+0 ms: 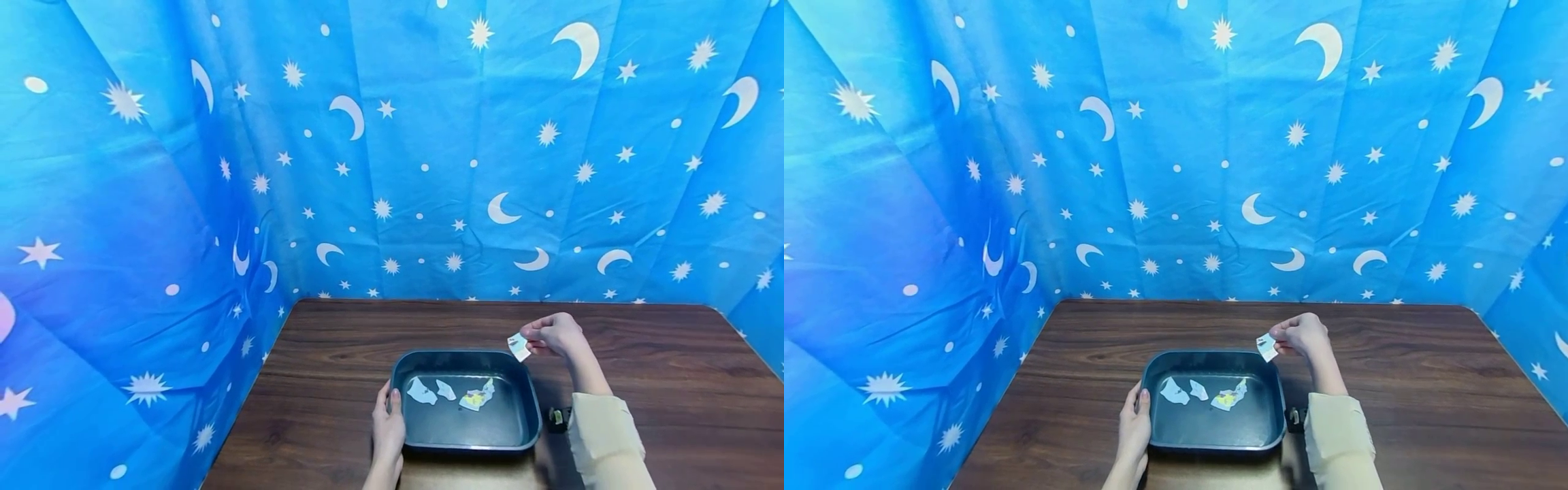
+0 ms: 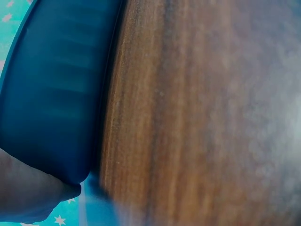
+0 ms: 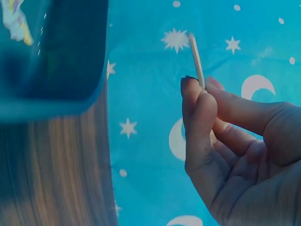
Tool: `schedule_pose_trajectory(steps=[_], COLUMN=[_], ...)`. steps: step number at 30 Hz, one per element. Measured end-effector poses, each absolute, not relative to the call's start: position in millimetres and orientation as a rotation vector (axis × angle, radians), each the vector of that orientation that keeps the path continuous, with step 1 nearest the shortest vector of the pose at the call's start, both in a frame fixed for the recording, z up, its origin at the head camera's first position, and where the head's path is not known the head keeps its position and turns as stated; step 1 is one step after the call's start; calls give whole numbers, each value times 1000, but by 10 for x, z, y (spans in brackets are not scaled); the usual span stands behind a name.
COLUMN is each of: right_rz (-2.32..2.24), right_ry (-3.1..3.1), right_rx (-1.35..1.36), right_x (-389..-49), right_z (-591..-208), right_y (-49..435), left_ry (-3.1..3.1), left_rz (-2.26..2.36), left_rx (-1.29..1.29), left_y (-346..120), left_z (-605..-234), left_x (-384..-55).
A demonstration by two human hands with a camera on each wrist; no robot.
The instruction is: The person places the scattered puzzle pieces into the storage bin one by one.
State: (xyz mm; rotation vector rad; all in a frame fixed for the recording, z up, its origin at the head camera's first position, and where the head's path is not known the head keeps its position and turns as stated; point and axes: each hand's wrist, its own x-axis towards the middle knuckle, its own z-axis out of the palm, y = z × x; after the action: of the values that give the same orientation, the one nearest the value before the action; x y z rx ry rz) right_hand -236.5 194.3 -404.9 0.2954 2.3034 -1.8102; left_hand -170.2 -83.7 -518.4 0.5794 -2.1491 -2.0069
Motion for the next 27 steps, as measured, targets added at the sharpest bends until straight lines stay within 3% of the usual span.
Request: schedule_pose_trajectory(steps=[27], right_rz=[-1503], right_ry=[2204], right_rx=[-72], right_x=[-2580], right_z=[-4258], right_y=[784], left_ry=[-2171], left_rz=[-1941], left_rx=[596], left_y=[-840], left_z=[-5190], left_x=[-1691])
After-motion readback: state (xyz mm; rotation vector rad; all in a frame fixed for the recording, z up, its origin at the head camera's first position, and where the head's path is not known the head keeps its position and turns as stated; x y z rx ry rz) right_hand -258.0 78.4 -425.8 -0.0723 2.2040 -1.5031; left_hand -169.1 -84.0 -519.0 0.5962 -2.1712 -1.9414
